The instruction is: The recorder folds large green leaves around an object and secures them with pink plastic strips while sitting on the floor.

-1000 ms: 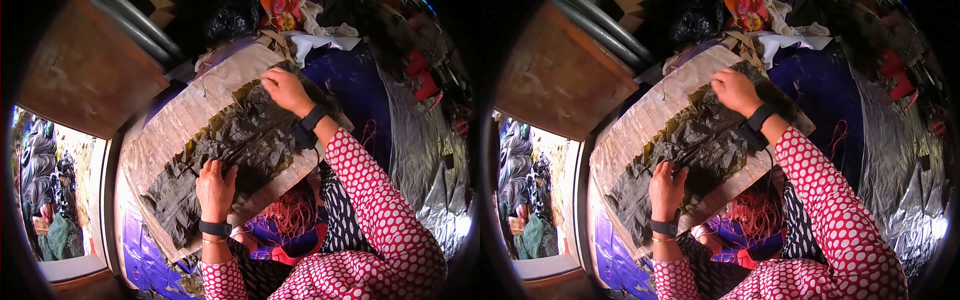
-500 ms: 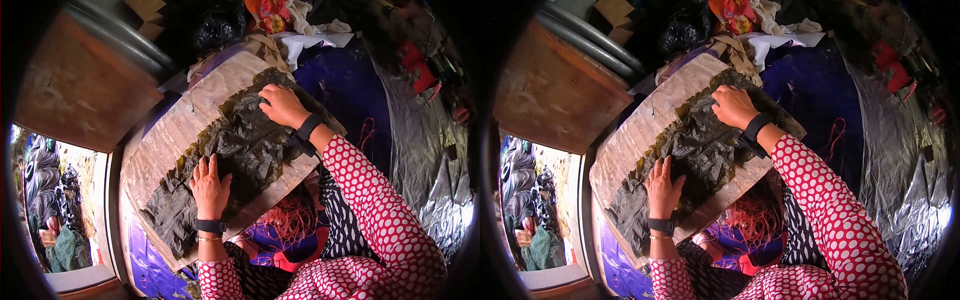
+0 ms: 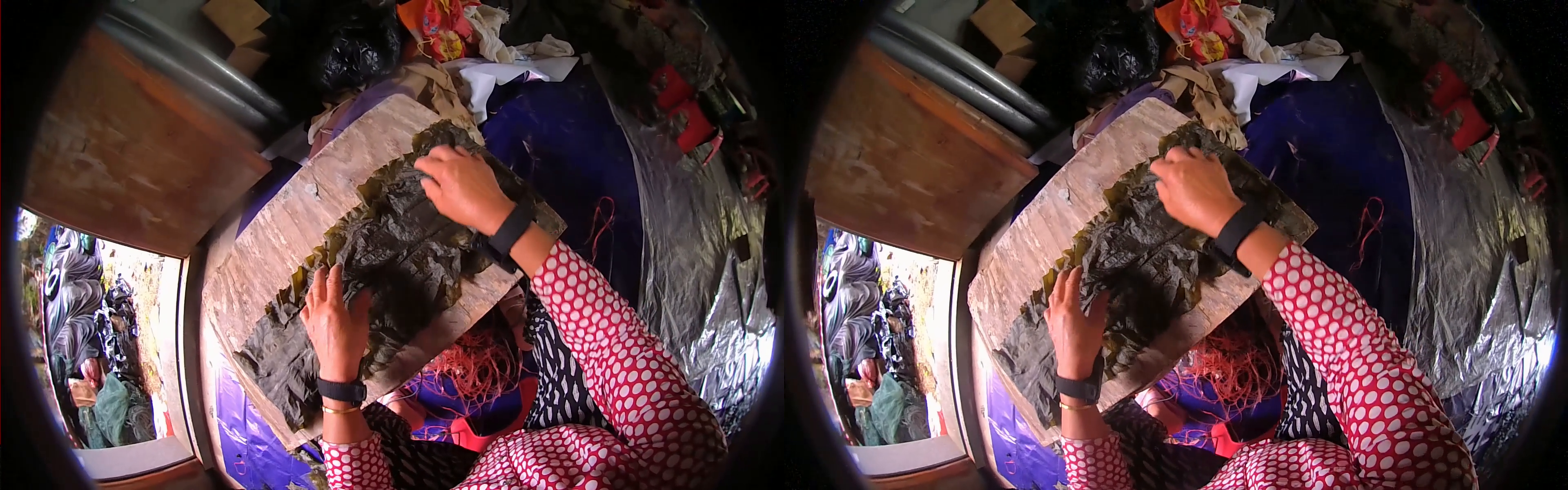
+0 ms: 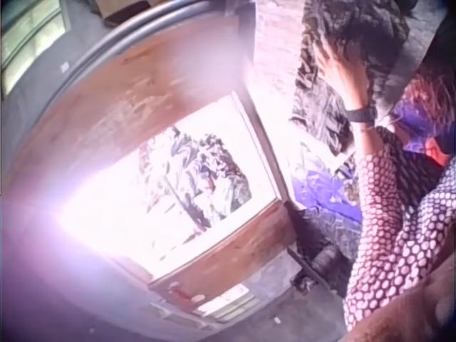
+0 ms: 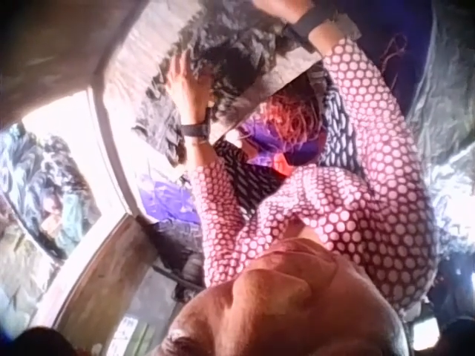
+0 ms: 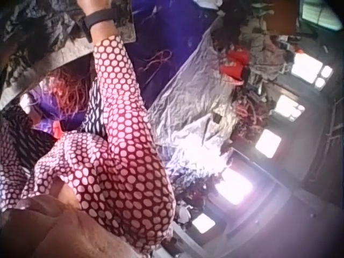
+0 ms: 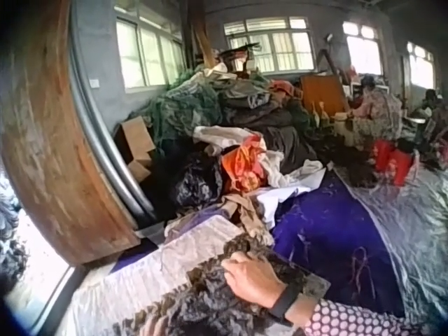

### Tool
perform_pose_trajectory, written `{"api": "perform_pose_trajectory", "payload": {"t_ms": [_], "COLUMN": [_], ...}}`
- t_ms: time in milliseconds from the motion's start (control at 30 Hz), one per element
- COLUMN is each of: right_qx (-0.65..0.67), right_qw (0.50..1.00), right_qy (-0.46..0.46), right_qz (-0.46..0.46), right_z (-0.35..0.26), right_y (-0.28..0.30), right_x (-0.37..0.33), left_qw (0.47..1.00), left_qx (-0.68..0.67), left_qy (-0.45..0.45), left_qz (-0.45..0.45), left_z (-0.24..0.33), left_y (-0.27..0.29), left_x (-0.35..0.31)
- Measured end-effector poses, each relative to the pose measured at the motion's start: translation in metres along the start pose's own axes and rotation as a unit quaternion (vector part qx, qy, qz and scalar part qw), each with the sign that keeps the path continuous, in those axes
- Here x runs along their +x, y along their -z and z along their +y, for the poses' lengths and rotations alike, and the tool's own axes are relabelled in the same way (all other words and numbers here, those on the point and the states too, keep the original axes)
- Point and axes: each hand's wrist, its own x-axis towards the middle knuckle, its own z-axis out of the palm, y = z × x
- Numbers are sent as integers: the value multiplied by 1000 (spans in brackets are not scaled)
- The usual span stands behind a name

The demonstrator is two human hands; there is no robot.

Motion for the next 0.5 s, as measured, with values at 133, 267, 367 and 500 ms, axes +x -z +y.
{"api": "perform_pose_trajectory", "payload": {"t_ms": [133, 267, 367, 500], "right_qx": [-11, 36, 63, 37], "right_qw": [997, 995, 994, 993], "right_qy": [-19, -34, -55, -54], "right_qz": [-76, -86, -70, -96], "right_z": [-4, 18, 22, 31], "right_y": [-3, 0, 11, 5], "right_x": [-12, -12, -7, -8], "left_qw": [992, 990, 987, 987], "left_qx": [-126, -101, -18, -10], "left_qy": [18, 86, 138, 134], "left_qz": [-2, -42, -76, -84], "left_z": [-2, 21, 30, 12], "left_y": [1, -36, -56, -86], "left_x": [37, 110, 141, 148]}}
